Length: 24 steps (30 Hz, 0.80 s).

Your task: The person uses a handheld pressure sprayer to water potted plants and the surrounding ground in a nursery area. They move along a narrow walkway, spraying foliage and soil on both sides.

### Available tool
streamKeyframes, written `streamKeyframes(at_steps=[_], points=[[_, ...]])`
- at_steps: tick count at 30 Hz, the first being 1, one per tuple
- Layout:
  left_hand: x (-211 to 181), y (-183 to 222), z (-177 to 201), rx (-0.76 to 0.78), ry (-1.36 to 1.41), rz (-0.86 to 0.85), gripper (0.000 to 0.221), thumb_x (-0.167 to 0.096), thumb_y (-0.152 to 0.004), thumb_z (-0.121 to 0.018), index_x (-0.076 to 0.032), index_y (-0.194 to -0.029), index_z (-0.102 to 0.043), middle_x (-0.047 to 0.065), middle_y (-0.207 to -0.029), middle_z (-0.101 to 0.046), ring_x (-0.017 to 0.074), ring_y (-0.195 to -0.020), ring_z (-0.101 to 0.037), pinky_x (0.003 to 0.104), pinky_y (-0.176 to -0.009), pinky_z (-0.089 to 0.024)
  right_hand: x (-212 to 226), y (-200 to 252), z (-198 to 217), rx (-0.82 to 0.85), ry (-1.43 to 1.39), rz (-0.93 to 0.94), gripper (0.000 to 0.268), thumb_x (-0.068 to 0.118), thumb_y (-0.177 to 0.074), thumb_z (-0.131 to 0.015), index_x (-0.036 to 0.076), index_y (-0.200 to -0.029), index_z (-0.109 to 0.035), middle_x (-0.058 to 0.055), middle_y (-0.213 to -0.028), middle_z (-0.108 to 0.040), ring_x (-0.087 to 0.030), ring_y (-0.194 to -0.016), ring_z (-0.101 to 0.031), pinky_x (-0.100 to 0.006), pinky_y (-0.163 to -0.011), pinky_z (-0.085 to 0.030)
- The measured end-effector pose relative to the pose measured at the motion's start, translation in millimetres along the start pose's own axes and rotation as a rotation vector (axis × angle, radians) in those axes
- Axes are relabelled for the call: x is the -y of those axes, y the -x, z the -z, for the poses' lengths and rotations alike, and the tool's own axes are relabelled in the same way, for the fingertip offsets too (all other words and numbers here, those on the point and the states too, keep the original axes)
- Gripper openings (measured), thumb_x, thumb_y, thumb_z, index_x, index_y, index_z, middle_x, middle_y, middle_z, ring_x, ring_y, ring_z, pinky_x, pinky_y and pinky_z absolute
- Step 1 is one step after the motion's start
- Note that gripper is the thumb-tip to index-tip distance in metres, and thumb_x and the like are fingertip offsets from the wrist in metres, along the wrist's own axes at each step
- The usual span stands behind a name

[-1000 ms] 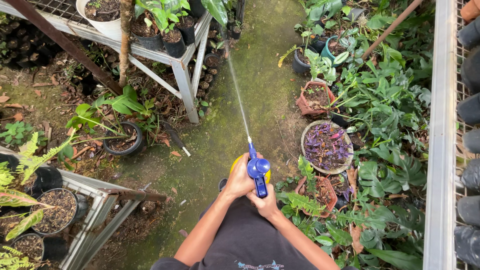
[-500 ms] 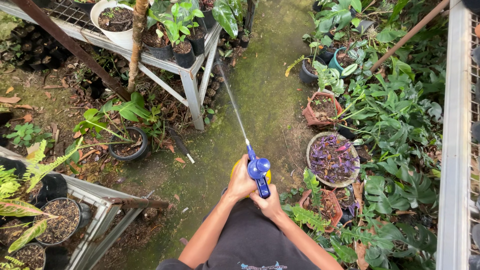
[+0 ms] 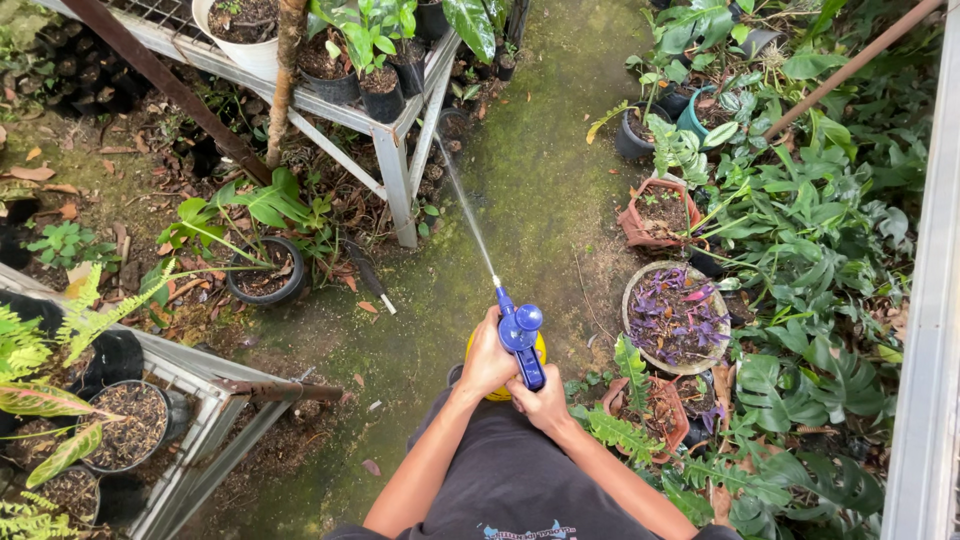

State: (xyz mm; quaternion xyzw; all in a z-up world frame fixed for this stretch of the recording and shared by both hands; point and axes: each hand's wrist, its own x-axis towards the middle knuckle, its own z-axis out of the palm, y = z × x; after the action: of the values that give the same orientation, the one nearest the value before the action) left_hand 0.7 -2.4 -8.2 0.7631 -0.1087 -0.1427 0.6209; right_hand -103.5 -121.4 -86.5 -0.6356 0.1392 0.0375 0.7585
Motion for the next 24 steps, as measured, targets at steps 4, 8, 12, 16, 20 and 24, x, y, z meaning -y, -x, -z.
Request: streamKeyframes(at_steps=[4,8,12,16,20,24], points=[[0.4,-4.4,-1.6,-0.014,0.001,-0.004,0.071,-0.019,-0.062,-0.091,0.002,-0.12,-0.054,0.017,-0.099,-0.072,0.0285,-0.097,-0.073,0.037,-0.089,-0.055,4.2,-7.6,2.9,0.021,0.015,0.017,0.029,0.004,-0.084,-0.066,0.001,-0.057,-0.058,-0.004,-0.049,-0.055,-0.011,-0.04,-0.052,-0.027,-0.041,-0.041],[2.0,-14.5,-10.0,-0.014,0.013,-0.017,0.08,-0.015,-0.06,-0.088,0.004,-0.126,-0.047,0.019,-0.103,-0.071,0.03,-0.099,-0.072,0.037,-0.091,-0.053,7.9,-12.2,10.4,-0.017,0.01,-0.001,0.028,0.003,-0.083,-0.066,0.001,-0.056,-0.058,-0.004,-0.047,-0.055,-0.011,-0.038,-0.051,-0.028,-0.04,-0.04],[-0.9,-23.5,-20.8,-0.004,0.025,-0.041,0.077,-0.016,-0.062,-0.088,0.003,-0.126,-0.049,0.019,-0.108,-0.071,0.0306,-0.104,-0.072,0.037,-0.094,-0.053,8.8,-15.5,22.3,-0.023,0.026,0.046,0.029,0.002,-0.082,-0.066,0.002,-0.054,-0.057,-0.003,-0.046,-0.055,-0.011,-0.038,-0.051,-0.028,-0.039,-0.04],[-8.5,-40.4,-31.5,0.039,0.012,-0.019,0.072,-0.018,-0.062,-0.088,0.001,-0.122,-0.054,0.018,-0.107,-0.072,0.0308,-0.104,-0.072,0.038,-0.094,-0.054,8.0,-28.0,40.7,0.0,0.027,0.092,0.034,0.003,-0.084,-0.067,0.003,-0.052,-0.055,-0.002,-0.046,-0.053,-0.01,-0.038,-0.05,-0.027,-0.039,-0.038],[-15.9,-65.1,-50.8,0.013,-0.028,-0.031,0.068,-0.02,-0.061,-0.09,-0.001,-0.117,-0.057,0.017,-0.106,-0.071,0.0323,-0.103,-0.071,0.04,-0.092,-0.054,15.3,-52.3,70.3,0.013,0.031,0.077,0.034,0.003,-0.083,-0.067,0.004,-0.052,-0.053,-0.002,-0.047,-0.053,-0.01,-0.038,-0.05,-0.027,-0.038,-0.037],[-22.7,-96.2,-79.6,-0.052,-0.098,-0.142,0.069,-0.02,-0.06,-0.092,-0.002,-0.115,-0.056,0.017,-0.105,-0.07,0.0344,-0.102,-0.068,0.042,-0.09,-0.052,30.2,-77.2,106.2,0.051,0.028,0.079,0.034,0.003,-0.082,-0.067,0.005,-0.052,-0.052,-0.001,-0.047,-0.053,-0.009,-0.038,-0.049,-0.027,-0.038,-0.036]])
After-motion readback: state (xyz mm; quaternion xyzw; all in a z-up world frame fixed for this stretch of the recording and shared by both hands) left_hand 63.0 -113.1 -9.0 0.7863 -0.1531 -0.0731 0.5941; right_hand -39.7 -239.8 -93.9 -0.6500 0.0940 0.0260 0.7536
